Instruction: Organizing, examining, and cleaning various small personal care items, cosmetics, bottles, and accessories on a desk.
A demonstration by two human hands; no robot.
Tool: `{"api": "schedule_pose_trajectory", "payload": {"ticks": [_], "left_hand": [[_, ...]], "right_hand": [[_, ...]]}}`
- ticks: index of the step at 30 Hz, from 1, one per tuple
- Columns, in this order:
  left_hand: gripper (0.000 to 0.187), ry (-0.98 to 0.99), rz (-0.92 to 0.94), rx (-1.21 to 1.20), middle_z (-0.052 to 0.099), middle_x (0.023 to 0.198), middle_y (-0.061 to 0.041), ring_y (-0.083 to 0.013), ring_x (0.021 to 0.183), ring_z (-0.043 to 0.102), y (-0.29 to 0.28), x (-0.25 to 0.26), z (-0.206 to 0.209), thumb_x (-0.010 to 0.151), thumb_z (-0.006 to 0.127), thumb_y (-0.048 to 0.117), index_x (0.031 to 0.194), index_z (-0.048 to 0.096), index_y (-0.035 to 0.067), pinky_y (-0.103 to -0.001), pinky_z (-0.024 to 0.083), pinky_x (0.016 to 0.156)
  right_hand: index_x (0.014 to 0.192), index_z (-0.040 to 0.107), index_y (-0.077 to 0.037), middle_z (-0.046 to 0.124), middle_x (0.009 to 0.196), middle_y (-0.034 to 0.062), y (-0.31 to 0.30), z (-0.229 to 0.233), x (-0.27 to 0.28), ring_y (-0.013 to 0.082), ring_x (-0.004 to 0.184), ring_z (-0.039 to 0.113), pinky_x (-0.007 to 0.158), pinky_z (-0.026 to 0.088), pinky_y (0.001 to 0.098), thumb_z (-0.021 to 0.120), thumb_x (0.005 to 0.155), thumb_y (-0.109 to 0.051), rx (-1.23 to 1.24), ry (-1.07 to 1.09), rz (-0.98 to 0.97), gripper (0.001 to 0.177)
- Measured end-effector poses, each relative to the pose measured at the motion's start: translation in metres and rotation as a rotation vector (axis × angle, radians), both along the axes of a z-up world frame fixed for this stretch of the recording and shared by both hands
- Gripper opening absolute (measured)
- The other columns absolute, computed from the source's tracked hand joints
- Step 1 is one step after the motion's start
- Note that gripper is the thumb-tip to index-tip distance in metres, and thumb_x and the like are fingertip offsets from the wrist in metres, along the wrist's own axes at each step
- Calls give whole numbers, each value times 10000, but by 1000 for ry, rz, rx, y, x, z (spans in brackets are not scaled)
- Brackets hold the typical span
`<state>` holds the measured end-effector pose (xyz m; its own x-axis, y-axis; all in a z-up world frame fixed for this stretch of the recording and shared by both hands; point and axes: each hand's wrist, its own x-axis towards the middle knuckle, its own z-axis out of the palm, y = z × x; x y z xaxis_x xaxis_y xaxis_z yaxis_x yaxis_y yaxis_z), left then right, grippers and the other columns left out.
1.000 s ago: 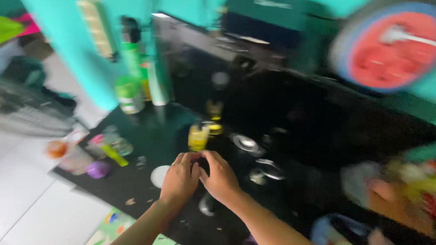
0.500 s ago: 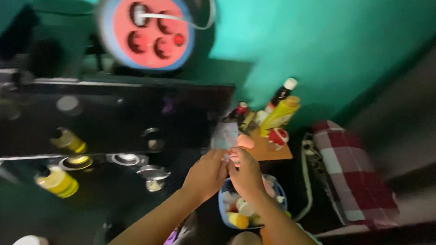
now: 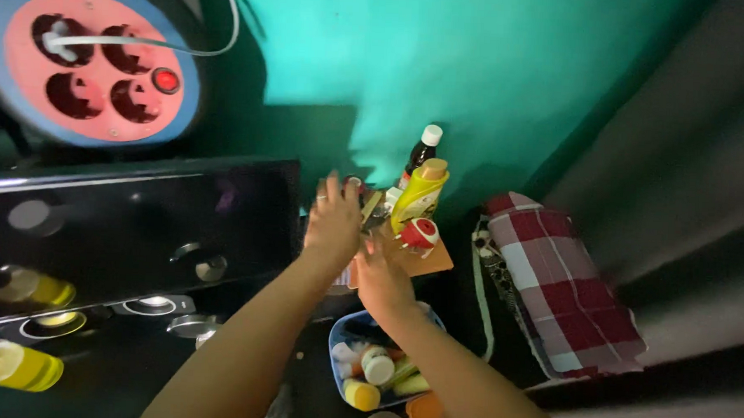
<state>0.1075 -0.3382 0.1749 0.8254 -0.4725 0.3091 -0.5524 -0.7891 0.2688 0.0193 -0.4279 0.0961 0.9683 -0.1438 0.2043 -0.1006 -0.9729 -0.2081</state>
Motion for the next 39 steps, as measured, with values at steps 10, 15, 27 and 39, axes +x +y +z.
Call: {"api": "schedule_pose_trajectory", "payload": {"ticks": [10, 15, 27, 39], "left_hand": [[632, -296, 44, 313, 430, 1236, -187, -408, 1268, 536, -16, 77, -78, 760, 767, 130, 1278, 426, 6, -453, 531, 984], [397, -80, 72, -26, 502, 1227, -205, -348, 1060, 657, -15, 85, -78, 896, 669, -34, 1236, 479, 41, -387, 573, 873], [477, -394, 187, 429, 518, 1226, -201, -306, 1111, 577, -8, 62, -51, 886, 656, 120, 1277, 489, -97, -308, 545, 888], [439, -318, -98, -145, 513, 1192, -226, -401, 1079, 607, 25, -2, 4, 870, 536, 82, 1301, 482, 20, -446, 554, 832]], "right_hand": [[1238, 576, -131, 584, 1214, 219, -6, -12, 12, 413, 843, 708, 650, 593, 477, 558, 895, -122, -117, -242, 30, 344], [1250, 567, -161, 574, 1257, 196, -2, 3, 6, 407, 839, 702, 691, 567, 523, 531, 979, -142, 42, -83, 2, 274], [1205, 563, -149, 590, 1234, 167, -3, -5, -6, 400, 949, 685, 730, 558, 503, 544, 939, -66, 240, -199, 33, 278], [1241, 547, -32, 645, 1114, 198, 13, -5, -9, 406, 1047, 636, 879, 527, 463, 668, 905, -68, 322, -593, 105, 359]]}}
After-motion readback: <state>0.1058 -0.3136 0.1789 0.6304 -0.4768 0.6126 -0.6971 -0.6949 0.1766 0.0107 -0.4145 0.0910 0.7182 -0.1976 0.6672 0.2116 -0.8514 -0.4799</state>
